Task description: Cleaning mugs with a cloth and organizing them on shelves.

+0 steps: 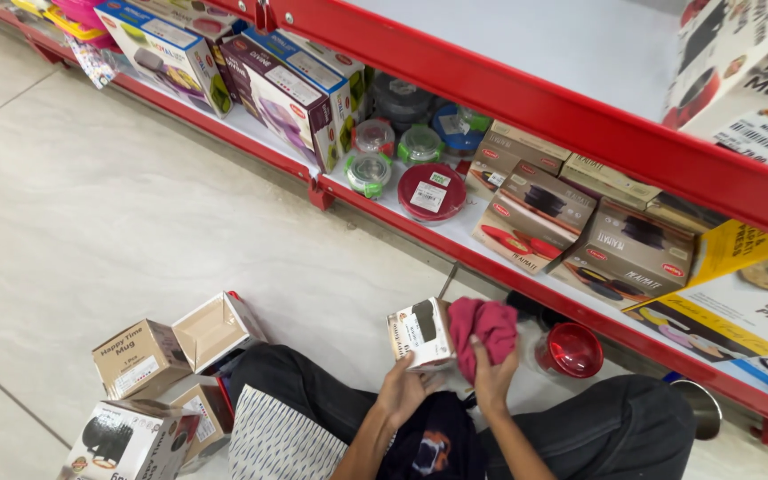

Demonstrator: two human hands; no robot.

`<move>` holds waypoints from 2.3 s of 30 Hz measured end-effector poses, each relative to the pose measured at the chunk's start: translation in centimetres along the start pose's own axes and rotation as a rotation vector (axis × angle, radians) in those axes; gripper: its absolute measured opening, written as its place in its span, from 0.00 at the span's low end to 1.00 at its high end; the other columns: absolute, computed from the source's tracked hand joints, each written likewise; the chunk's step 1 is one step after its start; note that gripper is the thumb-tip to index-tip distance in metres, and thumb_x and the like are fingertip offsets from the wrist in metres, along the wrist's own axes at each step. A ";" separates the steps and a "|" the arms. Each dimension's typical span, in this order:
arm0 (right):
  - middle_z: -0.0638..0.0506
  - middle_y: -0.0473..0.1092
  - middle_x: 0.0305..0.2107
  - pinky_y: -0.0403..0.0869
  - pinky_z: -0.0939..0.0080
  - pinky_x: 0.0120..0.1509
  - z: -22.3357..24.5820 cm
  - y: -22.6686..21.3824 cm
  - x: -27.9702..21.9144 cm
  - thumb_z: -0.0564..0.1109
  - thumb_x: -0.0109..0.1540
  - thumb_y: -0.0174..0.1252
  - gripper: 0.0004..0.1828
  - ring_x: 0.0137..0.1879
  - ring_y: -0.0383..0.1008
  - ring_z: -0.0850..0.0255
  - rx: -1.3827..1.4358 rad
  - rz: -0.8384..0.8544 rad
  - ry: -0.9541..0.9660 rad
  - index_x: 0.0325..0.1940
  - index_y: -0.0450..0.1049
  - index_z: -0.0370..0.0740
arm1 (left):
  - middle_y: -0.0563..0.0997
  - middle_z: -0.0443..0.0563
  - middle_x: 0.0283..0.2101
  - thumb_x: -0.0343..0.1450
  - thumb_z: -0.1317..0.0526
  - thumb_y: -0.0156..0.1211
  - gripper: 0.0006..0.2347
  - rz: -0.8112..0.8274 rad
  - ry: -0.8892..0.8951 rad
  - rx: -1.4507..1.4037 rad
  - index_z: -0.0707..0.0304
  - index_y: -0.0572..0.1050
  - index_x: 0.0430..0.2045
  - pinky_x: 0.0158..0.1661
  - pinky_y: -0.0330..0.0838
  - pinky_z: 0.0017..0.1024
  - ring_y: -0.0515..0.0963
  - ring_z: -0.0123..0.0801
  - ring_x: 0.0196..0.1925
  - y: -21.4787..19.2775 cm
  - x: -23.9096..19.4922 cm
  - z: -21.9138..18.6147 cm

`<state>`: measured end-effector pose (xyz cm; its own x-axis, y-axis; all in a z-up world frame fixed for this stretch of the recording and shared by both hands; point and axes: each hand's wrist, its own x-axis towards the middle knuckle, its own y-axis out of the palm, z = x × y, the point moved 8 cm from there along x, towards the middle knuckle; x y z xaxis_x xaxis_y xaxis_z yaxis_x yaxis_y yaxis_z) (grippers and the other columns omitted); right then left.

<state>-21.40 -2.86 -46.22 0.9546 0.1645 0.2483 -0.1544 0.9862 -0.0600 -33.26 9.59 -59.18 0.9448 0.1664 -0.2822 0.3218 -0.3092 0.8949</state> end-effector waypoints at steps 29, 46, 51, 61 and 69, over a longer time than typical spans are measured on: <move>0.40 0.60 0.64 0.64 0.47 0.72 10.4 2.1 2.7 0.48 0.44 0.77 0.57 0.70 0.62 0.45 -0.479 0.676 -0.127 0.71 0.54 0.40 | 0.69 0.62 0.62 0.53 0.61 0.73 0.49 -0.109 0.497 0.707 0.65 0.51 0.71 0.65 0.65 0.44 0.72 0.46 0.65 14.0 -4.5 -13.4; 0.31 0.50 0.70 0.58 0.28 0.80 40.1 -7.0 1.7 0.62 0.70 0.62 0.36 0.76 0.48 0.32 -1.041 -0.281 -1.408 0.71 0.51 0.50 | 0.62 0.53 0.68 0.50 0.50 0.81 0.54 0.788 1.469 0.947 0.57 0.53 0.73 0.71 0.58 0.32 0.63 0.38 0.69 52.7 -12.4 -17.7; 0.35 0.56 0.62 0.65 0.27 0.72 48.8 -8.5 11.3 0.58 0.63 0.65 0.34 0.70 0.54 0.34 -1.020 -0.503 -1.444 0.68 0.59 0.49 | 0.55 0.50 0.72 0.64 0.56 0.82 0.47 1.035 1.278 0.896 0.59 0.47 0.72 0.77 0.49 0.23 0.56 0.29 0.75 61.8 -7.6 -19.0; 0.30 0.58 0.61 0.71 0.33 0.52 51.4 -7.5 26.3 0.49 0.47 0.79 0.56 0.67 0.58 0.29 -1.198 -0.130 -1.164 0.71 0.57 0.33 | 0.71 0.73 0.64 0.68 0.54 0.60 0.40 0.624 1.012 1.243 0.73 0.44 0.71 0.67 0.67 0.37 0.75 0.52 0.66 67.5 9.6 -17.6; 0.33 0.58 0.64 0.72 0.33 0.61 49.7 -6.7 34.7 0.53 0.52 0.81 0.55 0.69 0.59 0.33 -1.388 -0.099 -1.119 0.74 0.57 0.35 | 0.41 0.69 0.76 0.75 0.49 0.40 0.35 0.157 0.774 2.325 0.76 0.36 0.71 0.72 0.32 0.55 0.37 0.54 0.79 67.8 13.4 -14.0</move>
<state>0.13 -2.77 10.82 0.2437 0.6278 0.7393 0.7577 0.3526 -0.5492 0.33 3.94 2.57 0.9491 0.0460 0.3115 0.3088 -0.3288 -0.8925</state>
